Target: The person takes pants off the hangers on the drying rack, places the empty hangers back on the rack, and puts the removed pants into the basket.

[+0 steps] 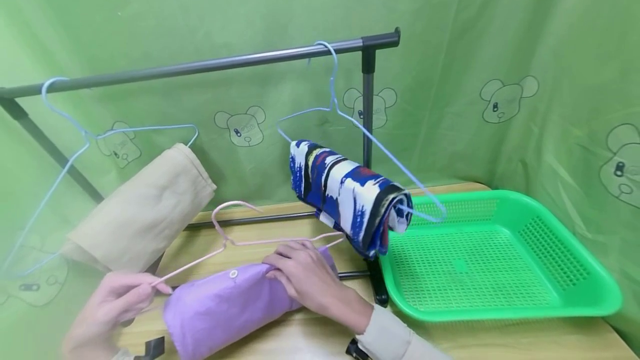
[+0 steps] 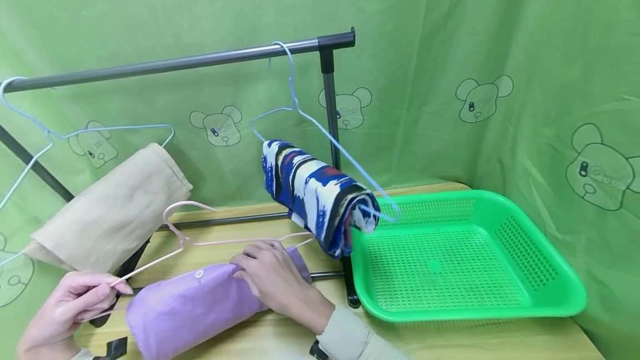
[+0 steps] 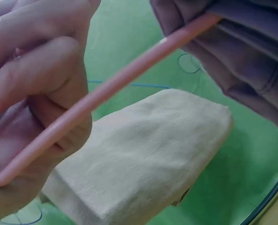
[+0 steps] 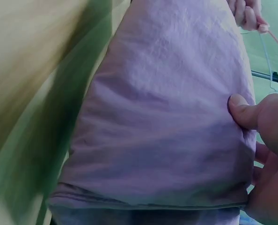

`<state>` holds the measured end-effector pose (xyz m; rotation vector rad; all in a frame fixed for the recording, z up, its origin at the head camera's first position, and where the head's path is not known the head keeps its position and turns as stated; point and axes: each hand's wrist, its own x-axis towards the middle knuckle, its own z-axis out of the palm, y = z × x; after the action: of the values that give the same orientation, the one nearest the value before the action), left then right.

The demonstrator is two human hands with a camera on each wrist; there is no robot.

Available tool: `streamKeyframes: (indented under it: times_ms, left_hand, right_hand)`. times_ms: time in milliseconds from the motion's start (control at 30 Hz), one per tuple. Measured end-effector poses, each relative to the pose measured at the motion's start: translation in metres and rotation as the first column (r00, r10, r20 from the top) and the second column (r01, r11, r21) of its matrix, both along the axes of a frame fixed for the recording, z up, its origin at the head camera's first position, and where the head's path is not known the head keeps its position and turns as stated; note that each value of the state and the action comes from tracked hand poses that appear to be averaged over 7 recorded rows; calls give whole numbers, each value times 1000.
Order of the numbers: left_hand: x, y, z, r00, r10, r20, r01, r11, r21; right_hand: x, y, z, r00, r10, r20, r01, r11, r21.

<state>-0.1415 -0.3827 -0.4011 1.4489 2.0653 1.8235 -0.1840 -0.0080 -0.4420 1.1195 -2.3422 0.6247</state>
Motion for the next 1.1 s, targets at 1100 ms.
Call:
streamKeyframes:
  times_ms: [1100]
  left_hand:
    - [-11, 40, 8, 963, 193, 191, -166, 975, -148]
  right_hand:
    - [22, 28, 9, 981, -25, -195, -46, 935, -351]
